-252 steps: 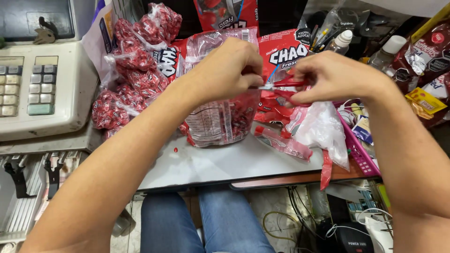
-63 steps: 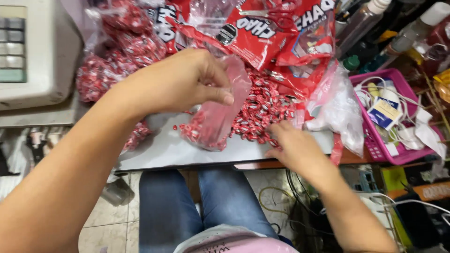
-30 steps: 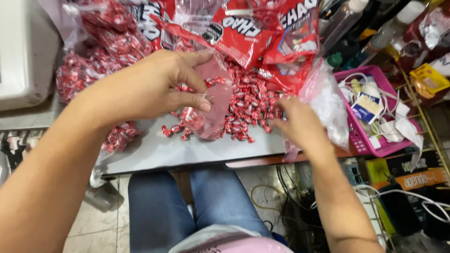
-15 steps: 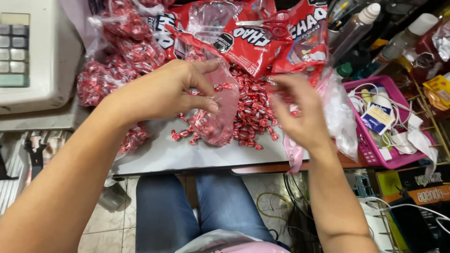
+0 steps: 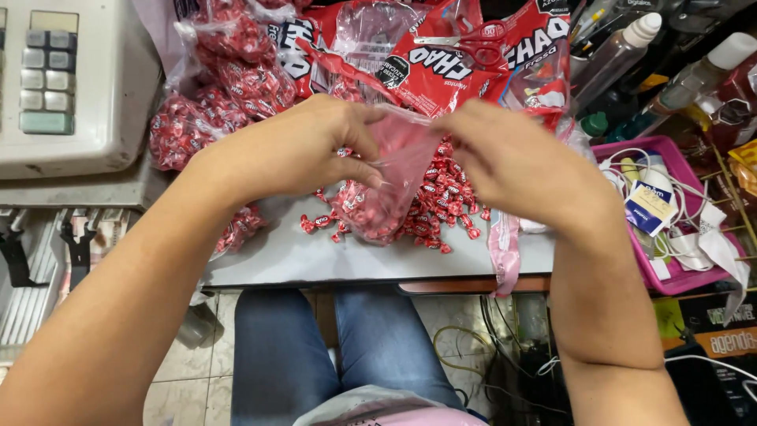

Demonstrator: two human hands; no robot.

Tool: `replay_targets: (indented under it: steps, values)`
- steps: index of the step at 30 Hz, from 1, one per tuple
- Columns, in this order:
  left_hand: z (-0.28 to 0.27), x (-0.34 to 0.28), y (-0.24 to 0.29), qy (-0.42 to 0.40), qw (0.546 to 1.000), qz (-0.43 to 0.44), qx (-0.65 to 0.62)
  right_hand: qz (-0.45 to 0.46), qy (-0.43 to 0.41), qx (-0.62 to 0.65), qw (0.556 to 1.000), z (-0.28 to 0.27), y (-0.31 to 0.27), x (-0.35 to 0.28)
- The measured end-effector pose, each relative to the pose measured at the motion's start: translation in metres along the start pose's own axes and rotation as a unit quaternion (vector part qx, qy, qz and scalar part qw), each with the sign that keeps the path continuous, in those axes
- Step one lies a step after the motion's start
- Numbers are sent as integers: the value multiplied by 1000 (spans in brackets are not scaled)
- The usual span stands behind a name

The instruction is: Bagging individual candies into small plastic bags at a checkout counter.

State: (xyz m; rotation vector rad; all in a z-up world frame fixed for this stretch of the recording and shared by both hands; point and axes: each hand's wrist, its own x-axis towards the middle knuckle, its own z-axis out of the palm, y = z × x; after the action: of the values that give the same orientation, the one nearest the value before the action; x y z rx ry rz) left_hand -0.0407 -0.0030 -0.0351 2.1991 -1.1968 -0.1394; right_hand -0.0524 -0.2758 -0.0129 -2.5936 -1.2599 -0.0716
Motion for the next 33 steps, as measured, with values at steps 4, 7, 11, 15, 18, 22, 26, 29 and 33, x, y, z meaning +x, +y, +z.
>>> replay_targets:
  steps: [4,7,11,15,18,22,26,29,33]
  values:
    - [2,3,-1,22,999,24,23,-25,200,51,978,-8,-30,10]
    - [-1,1,3,40,998,42,16,-18,226,159,961,15,-31,27]
    - [-3,-7,-1,108,991,45,73,-61,113,193,973,25,-21,30]
    - [8,-9,1,200,974,46,94,11,128,158,979,32,-22,27]
    - [23,3,30,267,961,9,68,40,48,115,991,50,-18,31]
    - [36,9,77,334,941,43,42,-50,77,31,995,66,-5,21]
    - [112,-5,77,456,866,-24,-204,-45,181,119,975,58,-16,8]
    - [209,-3,33,339,756,-107,-550,-69,217,70,971,72,-35,-15]
    - [171,-10,65,221,457,-118,-854,-182,245,111,946,85,-92,-31]
